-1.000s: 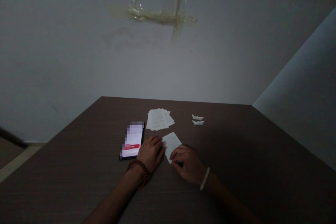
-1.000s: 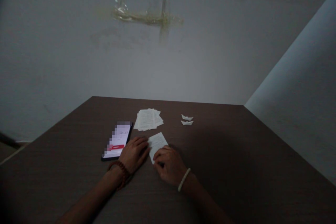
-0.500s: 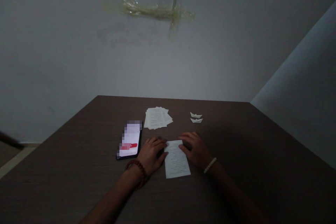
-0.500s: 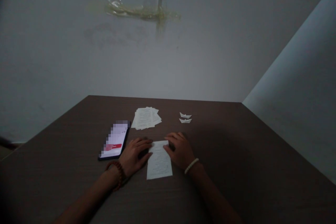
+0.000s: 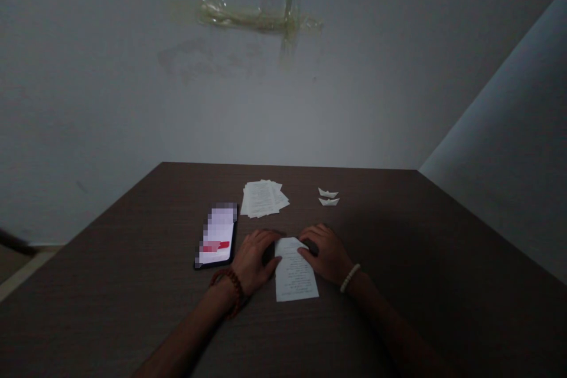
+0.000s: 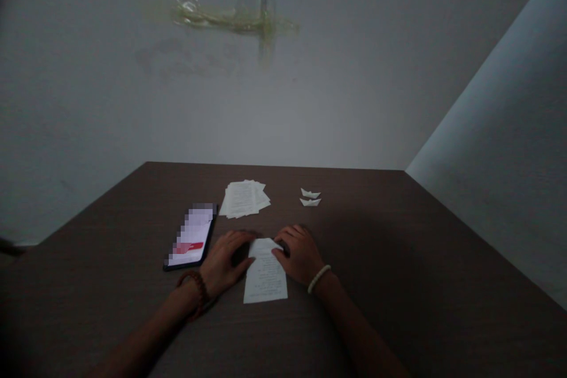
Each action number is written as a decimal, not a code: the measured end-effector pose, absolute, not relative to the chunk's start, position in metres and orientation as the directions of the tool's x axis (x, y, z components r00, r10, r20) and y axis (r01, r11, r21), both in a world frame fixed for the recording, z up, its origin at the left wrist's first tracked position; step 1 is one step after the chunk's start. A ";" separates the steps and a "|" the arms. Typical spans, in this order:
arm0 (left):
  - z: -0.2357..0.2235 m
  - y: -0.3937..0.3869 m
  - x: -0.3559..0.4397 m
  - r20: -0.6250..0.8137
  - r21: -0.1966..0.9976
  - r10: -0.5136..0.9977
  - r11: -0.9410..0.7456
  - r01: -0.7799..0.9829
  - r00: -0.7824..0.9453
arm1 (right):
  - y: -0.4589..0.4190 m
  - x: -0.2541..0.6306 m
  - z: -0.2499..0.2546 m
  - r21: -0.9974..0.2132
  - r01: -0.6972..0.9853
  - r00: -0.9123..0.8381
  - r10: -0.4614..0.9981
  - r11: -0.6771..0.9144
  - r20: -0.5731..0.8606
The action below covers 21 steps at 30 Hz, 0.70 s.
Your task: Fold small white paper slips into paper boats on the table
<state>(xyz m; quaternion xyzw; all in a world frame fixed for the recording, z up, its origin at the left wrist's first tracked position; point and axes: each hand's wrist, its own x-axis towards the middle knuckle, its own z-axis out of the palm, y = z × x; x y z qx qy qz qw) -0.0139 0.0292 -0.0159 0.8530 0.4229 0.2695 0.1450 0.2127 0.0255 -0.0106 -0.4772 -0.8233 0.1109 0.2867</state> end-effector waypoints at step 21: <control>-0.016 0.032 -0.014 0.377 0.474 0.824 -0.563 0.677 0.422 | 0.028 0.209 -0.014 -0.732 0.524 -0.186 0.898 0.435 0.399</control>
